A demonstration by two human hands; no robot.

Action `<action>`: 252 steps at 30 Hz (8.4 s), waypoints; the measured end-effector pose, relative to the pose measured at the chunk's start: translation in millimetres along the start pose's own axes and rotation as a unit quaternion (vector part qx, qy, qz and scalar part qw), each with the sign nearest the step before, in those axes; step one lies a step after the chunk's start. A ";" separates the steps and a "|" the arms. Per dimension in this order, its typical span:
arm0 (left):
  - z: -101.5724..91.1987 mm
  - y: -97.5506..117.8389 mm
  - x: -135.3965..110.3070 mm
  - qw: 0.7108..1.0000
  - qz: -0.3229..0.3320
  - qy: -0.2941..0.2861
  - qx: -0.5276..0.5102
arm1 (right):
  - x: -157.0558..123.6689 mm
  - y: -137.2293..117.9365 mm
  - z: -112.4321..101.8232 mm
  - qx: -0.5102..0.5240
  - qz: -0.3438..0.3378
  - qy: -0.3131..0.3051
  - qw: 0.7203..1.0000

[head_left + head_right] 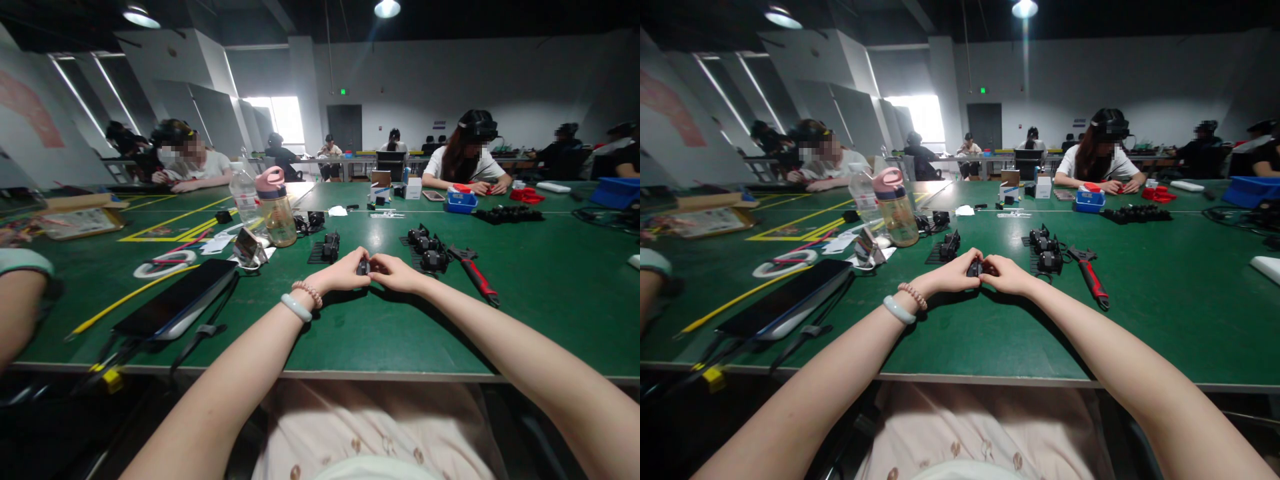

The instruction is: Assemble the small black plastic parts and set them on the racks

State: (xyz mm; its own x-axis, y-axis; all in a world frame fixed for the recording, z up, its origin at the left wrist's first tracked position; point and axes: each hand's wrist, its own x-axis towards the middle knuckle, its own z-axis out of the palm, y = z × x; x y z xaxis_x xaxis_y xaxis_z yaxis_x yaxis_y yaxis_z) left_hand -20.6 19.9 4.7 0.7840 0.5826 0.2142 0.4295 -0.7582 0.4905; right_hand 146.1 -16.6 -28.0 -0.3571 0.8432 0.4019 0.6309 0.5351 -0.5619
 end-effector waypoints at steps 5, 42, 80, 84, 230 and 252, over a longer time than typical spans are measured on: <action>1.0 -2.3 0.5 1.000 0.004 0.000 0.002 | 0.5 -0.5 0.9 -0.008 -0.004 0.002 1.000; 0.0 0.3 -1.5 1.000 0.009 -0.004 0.008 | -1.1 -3.2 0.6 -0.003 0.003 0.002 1.000; 0.9 -0.9 -2.4 1.000 0.004 -0.010 0.007 | 0.3 -3.0 0.7 -0.018 -0.003 0.003 1.000; 0.5 -0.6 -2.4 1.000 -0.003 -0.012 0.011 | -0.2 -2.6 1.1 -0.014 0.000 0.002 1.000; -0.6 -0.9 -2.0 0.999 -0.021 -0.016 0.026 | 0.4 -4.3 -0.4 -0.025 -0.007 -0.005 1.000; -0.7 -0.8 -3.0 1.000 -0.021 -0.017 0.006 | 0.8 -5.1 -1.0 -0.014 0.006 0.002 1.000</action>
State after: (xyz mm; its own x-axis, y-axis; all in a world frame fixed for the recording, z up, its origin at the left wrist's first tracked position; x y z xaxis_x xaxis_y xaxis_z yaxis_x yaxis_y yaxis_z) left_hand -23.7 19.0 4.3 0.7797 0.6040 0.1651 0.4672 -0.7368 0.4888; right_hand 143.2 -18.7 -24.1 -0.3463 0.8495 0.3981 0.6542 0.5228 -0.5465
